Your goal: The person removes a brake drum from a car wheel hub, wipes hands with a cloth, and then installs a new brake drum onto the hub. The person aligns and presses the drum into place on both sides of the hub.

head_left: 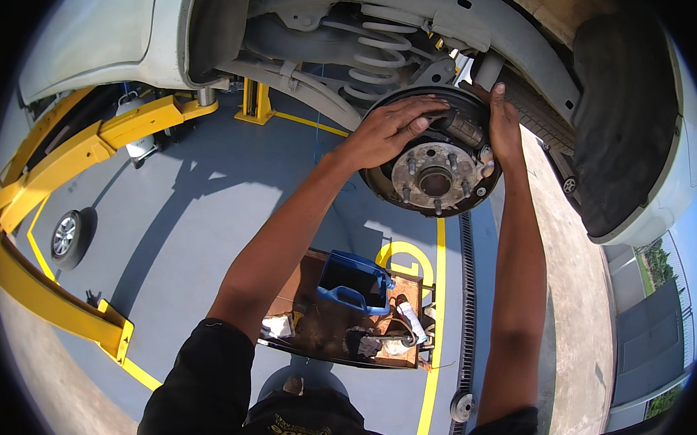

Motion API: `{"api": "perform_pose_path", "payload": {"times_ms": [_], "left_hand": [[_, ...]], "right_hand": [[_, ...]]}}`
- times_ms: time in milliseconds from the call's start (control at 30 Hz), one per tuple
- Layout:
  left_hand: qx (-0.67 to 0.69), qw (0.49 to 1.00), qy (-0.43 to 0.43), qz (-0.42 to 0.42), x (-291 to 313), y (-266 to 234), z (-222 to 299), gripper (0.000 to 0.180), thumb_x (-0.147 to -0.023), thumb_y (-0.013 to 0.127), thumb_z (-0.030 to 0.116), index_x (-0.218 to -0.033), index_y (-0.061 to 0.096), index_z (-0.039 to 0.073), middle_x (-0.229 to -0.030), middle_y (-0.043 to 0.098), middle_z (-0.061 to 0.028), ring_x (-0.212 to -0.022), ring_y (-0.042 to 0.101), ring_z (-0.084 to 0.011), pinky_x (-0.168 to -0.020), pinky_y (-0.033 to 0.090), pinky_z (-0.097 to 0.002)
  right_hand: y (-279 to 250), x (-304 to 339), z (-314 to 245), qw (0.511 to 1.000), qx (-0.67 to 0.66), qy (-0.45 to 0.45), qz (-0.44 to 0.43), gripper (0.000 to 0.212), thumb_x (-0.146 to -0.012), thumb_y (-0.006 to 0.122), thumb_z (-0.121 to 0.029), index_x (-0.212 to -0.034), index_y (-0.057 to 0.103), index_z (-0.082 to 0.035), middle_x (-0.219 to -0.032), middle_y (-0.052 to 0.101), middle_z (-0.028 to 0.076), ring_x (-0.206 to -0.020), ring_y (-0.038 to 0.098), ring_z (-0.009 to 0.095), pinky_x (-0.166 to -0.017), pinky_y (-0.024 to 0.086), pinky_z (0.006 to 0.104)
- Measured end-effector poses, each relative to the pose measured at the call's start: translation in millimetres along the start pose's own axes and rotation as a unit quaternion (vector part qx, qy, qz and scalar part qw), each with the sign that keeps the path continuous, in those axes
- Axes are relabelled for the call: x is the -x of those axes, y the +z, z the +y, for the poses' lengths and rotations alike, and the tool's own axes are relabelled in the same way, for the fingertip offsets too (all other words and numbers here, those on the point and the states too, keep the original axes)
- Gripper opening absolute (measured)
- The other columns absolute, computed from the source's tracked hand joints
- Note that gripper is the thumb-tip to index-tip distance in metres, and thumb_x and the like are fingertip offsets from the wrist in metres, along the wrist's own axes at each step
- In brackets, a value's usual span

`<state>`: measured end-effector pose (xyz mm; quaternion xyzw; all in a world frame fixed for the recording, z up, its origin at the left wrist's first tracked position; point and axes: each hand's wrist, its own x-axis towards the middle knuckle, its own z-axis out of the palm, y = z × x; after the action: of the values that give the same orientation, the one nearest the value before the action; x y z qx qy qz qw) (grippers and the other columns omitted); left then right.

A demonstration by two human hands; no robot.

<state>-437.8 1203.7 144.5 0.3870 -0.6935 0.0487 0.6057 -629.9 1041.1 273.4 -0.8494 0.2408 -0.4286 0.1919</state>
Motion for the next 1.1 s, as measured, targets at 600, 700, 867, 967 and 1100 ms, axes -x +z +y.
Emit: {"api": "perform_pose_path", "payload": {"times_ms": [600,700,867,967,1100], "left_hand": [[0.033,0.994,-0.066,0.078,1,2,-16,0.055,-0.114,0.050,0.047,-0.150,0.064,0.008,-0.154,0.064,-0.0131,-0.152,0.050,-0.0318,-0.127,0.039,-0.0465],[0.047,0.998,0.039,0.027,-9,2,-8,0.058,-0.113,0.050,0.049,-0.150,0.063,0.006,-0.155,0.063,-0.0140,-0.153,0.049,-0.0316,-0.127,0.039,-0.0468],[0.081,0.983,-0.090,0.139,6,5,-12,0.052,-0.114,0.048,0.046,-0.150,0.064,0.012,-0.155,0.063,-0.0107,-0.148,0.054,-0.0337,-0.125,0.041,-0.0460],[0.036,0.997,0.007,0.061,4,5,-16,0.054,-0.114,0.048,0.048,-0.152,0.062,0.012,-0.154,0.063,-0.0108,-0.149,0.054,-0.0329,-0.126,0.041,-0.0467],[-0.001,0.997,0.005,0.074,15,7,-18,0.046,-0.114,0.050,0.039,-0.151,0.063,0.015,-0.153,0.064,-0.0093,-0.145,0.057,-0.0338,-0.123,0.046,-0.0448]], "right_hand": [[0,1,3,0.997,0.049,0.044,0.038,0.094,-0.109,0.029,-0.077,-0.130,0.077,0.001,-0.123,0.075,0.025,-0.114,0.069,0.034,-0.108,0.048,0.0422],[0,-1,7,0.997,0.038,0.063,0.034,0.095,-0.109,0.029,-0.078,-0.129,0.077,0.001,-0.122,0.075,0.026,-0.115,0.069,0.035,-0.109,0.047,0.0425],[0,-1,7,0.999,0.023,-0.017,0.033,0.096,-0.108,0.029,-0.079,-0.128,0.077,0.002,-0.117,0.076,0.026,-0.111,0.069,0.035,-0.108,0.047,0.0423],[0,6,7,1.000,0.016,0.009,0.010,0.095,-0.109,0.028,-0.078,-0.129,0.077,0.002,-0.120,0.077,0.025,-0.114,0.069,0.036,-0.110,0.047,0.0410],[0,7,7,1.000,0.013,0.003,0.015,0.095,-0.109,0.030,-0.078,-0.129,0.077,0.002,-0.117,0.077,0.025,-0.112,0.070,0.034,-0.109,0.047,0.0412]]}}
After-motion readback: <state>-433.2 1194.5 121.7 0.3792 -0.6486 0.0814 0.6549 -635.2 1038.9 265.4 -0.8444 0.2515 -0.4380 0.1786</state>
